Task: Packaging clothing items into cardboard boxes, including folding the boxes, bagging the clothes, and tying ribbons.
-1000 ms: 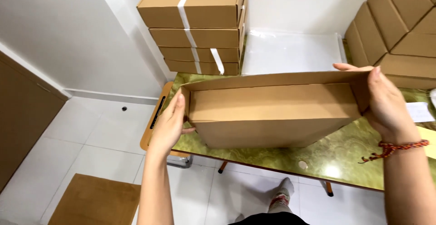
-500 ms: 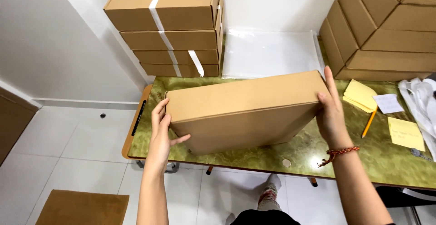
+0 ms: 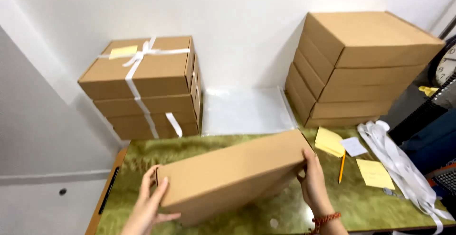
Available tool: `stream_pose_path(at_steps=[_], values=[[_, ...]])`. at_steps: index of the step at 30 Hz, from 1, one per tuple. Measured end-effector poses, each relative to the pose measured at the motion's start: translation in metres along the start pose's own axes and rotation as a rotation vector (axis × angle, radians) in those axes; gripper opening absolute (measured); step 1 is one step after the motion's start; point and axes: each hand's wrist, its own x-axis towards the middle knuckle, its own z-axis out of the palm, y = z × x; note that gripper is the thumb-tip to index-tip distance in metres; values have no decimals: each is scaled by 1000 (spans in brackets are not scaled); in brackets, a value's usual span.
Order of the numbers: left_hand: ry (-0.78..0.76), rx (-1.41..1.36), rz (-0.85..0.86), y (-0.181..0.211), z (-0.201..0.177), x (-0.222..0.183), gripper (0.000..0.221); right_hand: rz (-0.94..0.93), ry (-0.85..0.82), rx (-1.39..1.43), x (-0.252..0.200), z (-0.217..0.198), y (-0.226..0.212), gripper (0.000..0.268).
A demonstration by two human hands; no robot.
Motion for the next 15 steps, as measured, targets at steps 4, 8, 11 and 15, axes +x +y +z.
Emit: stream_pose_path(at_steps=[4, 8, 11, 15], values=[[89, 257, 118, 10, 52, -15, 55, -77, 35, 205, 46, -33, -5, 44], [179, 362, 1021, 14, 104, -6, 63, -324, -118, 359, 89, -67, -47, 51], [119, 262, 1370, 40, 164, -3, 61, -519, -183, 382, 84, -70, -115, 67], [-29, 17, 1614, 66, 267, 3, 51, -802, -114, 292, 125, -99, -173, 81]])
